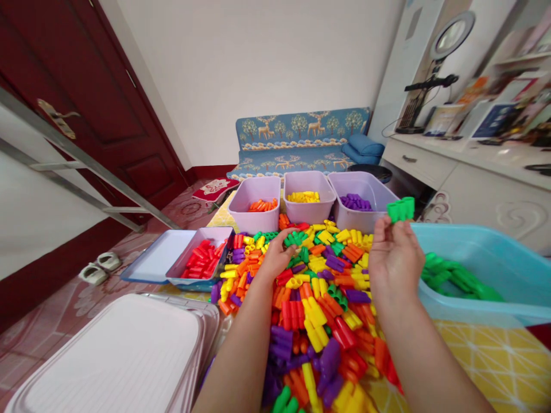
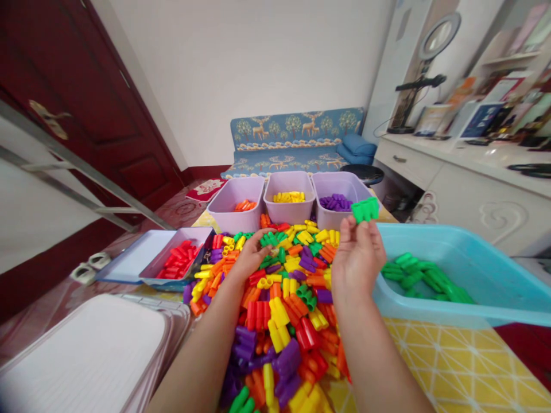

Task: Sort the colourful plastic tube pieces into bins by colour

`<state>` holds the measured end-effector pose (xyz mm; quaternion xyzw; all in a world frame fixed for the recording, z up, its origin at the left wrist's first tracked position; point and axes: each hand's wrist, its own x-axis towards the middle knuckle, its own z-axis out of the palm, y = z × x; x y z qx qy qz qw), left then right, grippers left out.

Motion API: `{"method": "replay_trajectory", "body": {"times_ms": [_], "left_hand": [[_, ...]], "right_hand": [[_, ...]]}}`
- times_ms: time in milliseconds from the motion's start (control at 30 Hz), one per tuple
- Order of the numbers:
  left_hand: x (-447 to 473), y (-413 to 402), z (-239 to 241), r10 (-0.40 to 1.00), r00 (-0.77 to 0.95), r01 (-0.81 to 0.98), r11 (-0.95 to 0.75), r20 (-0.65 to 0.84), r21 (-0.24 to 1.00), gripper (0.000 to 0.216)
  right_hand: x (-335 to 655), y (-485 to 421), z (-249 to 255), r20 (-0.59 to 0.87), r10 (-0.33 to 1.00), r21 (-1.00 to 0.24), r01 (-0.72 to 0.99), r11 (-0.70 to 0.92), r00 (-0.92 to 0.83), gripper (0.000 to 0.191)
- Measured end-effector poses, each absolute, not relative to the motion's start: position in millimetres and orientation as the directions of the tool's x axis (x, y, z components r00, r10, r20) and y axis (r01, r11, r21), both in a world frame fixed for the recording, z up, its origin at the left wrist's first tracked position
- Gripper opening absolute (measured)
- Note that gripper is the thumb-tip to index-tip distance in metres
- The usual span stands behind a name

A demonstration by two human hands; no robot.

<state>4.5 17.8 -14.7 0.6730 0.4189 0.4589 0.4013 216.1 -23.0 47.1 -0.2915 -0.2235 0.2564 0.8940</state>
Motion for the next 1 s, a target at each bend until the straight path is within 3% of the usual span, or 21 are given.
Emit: {"method": "replay_trajectory", "body": {"times_ms": [67, 200, 333, 467, 567, 667, 867, 1000], "left_hand": [[4.9, 18.5, -16.5, 0.938, 0.219, 0.193, -0.313, 0.27, 0.93, 0.046], [6.8, 17.2, -17.0, 0.957, 0.183, 0.098, -0.245, 0.224, 0.965, 0.046], [8.9, 15.9, -13.7, 0.957, 0.197, -0.024, -0.212, 0.213, 0.977, 0.044], [9.1, 13.5, -8.7, 0.937, 0.236, -0.108, -0.237, 0.256, 0.966, 0.046], [8.3, 10.7, -5.2, 0.921, 0.275, -0.094, -0.261, 0.277, 0.961, 0.048], [8.0, 8.3, -2.0, 0.902, 0.3, -0.051, -0.309, 0.31, 0.95, 0.046], [8.8, 6.2, 1.0, 0.911, 0.3, 0.069, -0.316, 0.282, 0.946, 0.054], [8.2, 6.5, 0.0, 0.902, 0.243, 0.11, -0.392, 0.357, 0.913, 0.047]], "right_hand": [[225.9, -22.6, 46.8, 0.301, 0.593, -0.612, -0.325, 0.721, 0.747, 0.021], [226.1, -27.1, 49.0, 0.384, 0.663, -0.674, -0.296, 0.677, 0.642, 0.053], [203.6, -31.2, 49.0, 0.294, 0.817, -0.837, -0.279, 0.471, 0.496, 0.049], [177.2, -31.0, 37.2, 0.203, 0.956, -0.979, 0.057, 0.196, 0.212, 0.043], [164.4, -31.3, 27.5, 0.236, 0.969, -0.934, 0.294, 0.204, 0.076, 0.051], [160.1, -31.6, 21.4, 0.255, 0.967, -0.907, 0.348, 0.238, 0.002, 0.046], [169.1, -25.7, 14.5, 0.266, 0.964, -0.907, 0.344, 0.245, 0.017, 0.026], [176.8, -28.1, 30.9, 0.337, 0.897, -0.941, 0.064, 0.333, 0.285, 0.026]]}}
